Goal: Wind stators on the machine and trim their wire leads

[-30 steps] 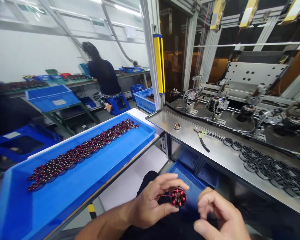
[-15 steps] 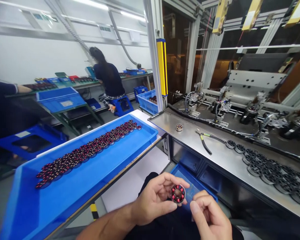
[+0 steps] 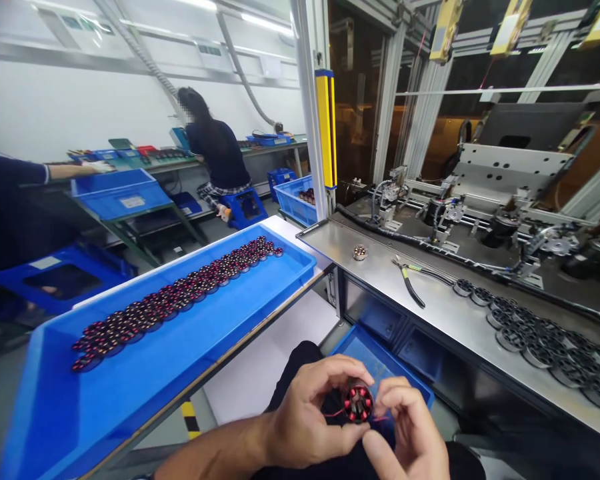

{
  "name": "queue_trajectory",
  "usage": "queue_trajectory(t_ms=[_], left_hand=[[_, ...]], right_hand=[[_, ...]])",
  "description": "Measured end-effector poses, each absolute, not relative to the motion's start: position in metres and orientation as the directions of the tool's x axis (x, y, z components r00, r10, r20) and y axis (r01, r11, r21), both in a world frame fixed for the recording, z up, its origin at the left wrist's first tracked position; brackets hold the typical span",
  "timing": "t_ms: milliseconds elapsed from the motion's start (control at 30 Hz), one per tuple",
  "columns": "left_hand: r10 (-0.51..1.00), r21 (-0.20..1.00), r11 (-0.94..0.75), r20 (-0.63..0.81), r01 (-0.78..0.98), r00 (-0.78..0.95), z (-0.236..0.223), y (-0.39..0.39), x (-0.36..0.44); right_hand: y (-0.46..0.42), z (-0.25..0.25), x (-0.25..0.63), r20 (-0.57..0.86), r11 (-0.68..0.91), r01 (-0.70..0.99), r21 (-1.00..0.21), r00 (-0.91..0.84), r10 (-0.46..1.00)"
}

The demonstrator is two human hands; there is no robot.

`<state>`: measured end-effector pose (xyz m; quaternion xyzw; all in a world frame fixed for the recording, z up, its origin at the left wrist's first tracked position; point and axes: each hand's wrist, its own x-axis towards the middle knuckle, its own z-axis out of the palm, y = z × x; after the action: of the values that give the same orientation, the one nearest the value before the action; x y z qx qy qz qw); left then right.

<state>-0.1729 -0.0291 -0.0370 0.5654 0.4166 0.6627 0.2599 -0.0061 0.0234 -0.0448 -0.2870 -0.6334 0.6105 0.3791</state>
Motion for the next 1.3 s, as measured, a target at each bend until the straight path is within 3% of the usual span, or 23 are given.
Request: queue_trajectory(t_ms=[133, 333, 500, 600, 833, 1033, 1200, 1300], left_hand=[[0.738, 0.769, -0.610, 0.639, 0.189, -0.218, -0.032, -0.029, -0.173], [0.760, 0.803, -0.590, 0.588, 0.085, -0.277, -0.030, -0.030, -0.175], [0.742, 0.785, -0.591, 0.620, 0.185, -0.255, -0.027, -0.032, -0.176], [0.711, 0.745, -0.629, 0.667, 0.225, -0.221, -0.026, -0.032, -0.174], [0.723, 0.748, -0.625, 0.662, 0.223, -0.197, -0.029, -0.033, -0.174], [0.807, 0.816, -0.572, 0.542, -0.084, -0.233, -0.035, -0.031, -0.172], [0.886, 0.865, -0.450, 0.401, -0.222, -0.232, -0.034, -0.029, -0.173], [0.912, 0.879, -0.397, 0.346, -0.265, -0.220, -0.032, -0.030, -0.175]], right_hand=[[0.018, -0.033, -0.016, 0.062, -0.031, -0.150, -0.988, -0.581, 0.811], [0.012, -0.057, -0.017, -0.042, -0.135, -0.161, -0.978, -0.481, 0.876], [0.012, -0.054, -0.011, 0.180, 0.128, -0.165, -0.978, -0.347, 0.921], [0.011, -0.043, -0.011, 0.290, 0.293, -0.051, -0.955, -0.369, 0.883], [0.010, -0.041, -0.013, 0.317, 0.328, -0.016, -0.944, -0.308, 0.897], [0.016, -0.047, -0.014, 0.184, 0.181, -0.038, -0.983, -0.288, 0.940], [0.020, -0.053, -0.015, 0.264, 0.205, -0.189, -0.960, -0.384, 0.885], [0.020, -0.054, -0.012, 0.293, 0.241, -0.168, -0.956, -0.474, 0.830]])
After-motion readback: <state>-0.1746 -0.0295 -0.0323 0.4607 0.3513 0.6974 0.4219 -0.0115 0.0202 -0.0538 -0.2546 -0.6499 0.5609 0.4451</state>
